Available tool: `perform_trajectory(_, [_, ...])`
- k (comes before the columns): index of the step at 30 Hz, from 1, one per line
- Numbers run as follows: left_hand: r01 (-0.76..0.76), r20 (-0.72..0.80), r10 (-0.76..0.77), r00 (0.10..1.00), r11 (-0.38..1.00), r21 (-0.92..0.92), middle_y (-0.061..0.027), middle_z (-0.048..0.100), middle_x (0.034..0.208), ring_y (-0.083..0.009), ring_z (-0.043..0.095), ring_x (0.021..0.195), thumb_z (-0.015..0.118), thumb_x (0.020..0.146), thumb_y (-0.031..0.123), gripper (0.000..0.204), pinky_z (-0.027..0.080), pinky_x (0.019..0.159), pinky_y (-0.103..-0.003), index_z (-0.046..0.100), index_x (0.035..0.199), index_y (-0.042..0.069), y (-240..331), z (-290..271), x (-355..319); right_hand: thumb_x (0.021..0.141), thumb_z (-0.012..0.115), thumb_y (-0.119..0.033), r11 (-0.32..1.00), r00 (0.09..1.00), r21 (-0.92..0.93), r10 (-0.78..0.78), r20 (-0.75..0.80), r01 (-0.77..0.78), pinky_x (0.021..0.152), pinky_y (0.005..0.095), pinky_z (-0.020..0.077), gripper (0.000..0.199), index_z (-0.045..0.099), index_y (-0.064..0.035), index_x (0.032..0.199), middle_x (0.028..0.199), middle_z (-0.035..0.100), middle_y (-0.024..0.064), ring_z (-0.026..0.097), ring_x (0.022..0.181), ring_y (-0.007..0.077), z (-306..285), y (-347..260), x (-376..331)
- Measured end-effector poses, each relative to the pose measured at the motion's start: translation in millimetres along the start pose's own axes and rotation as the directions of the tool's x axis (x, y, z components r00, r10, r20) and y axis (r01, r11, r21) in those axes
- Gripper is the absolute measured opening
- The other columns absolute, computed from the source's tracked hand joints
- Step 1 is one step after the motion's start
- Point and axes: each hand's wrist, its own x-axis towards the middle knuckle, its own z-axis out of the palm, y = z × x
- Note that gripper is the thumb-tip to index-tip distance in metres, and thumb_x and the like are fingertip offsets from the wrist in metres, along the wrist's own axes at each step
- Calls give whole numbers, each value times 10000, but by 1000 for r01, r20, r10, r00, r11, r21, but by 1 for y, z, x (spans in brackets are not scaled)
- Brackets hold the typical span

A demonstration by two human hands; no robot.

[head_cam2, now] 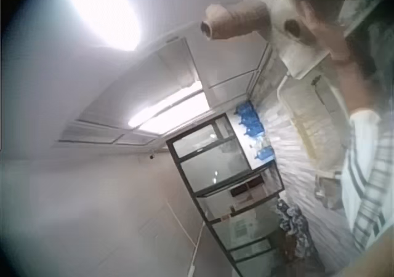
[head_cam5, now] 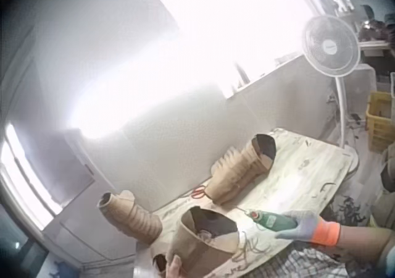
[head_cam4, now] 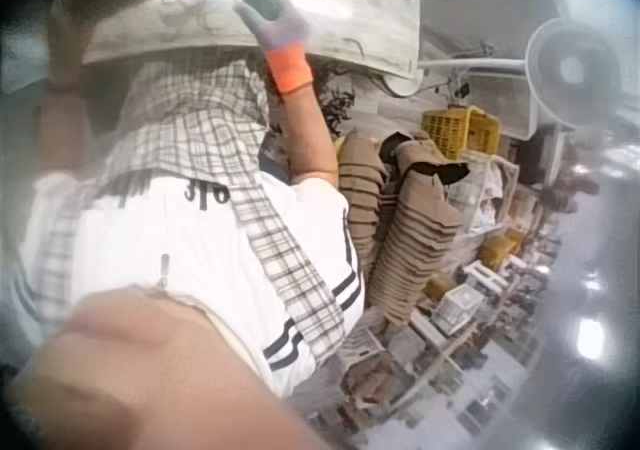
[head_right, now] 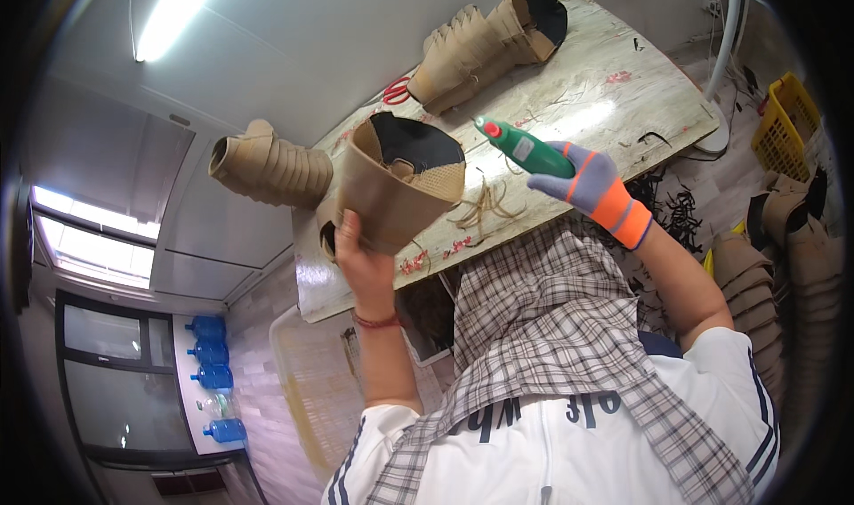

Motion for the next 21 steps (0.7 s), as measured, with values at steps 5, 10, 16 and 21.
perform_trajectory(5, [391,220,-369,903,492,-778,-177,626,1225,-306,592,1143,507,966,160,307,467,1010,-442,601,1190,-27,1,-49,40,678,844,-320,860,923,-343,-380,61,377,644,322,531,608,637,-95,1203,833,691,135,680,703,236,3,25,-13])
perform_trajectory(10, [488,304,-447,841,388,-781,-186,626,1227,-315,592,1144,505,958,132,295,453,1026,-453,603,1187,-28,-11,-68,45,642,853,-321,673,830,-530,-546,113,515,620,370,523,595,648,-111,1160,800,669,139,647,687,324,-2,12,-18])
perform_trajectory(16, [508,288,-517,806,354,-785,-192,647,1183,-321,603,1125,505,953,124,266,457,1019,-465,618,1142,-26,-16,-66,47,586,871,-348,566,756,-541,-613,229,622,597,383,504,669,654,-94,1165,751,653,121,627,643,313,-6,15,-13])
perform_trajectory(21, [540,334,-516,789,323,-777,-194,649,1179,-325,608,1117,501,956,132,269,458,1013,-469,615,1136,-33,-23,-66,47,571,877,-358,538,735,-538,-624,263,649,584,371,492,688,657,-94,1166,716,640,104,611,611,298,-4,10,-14])
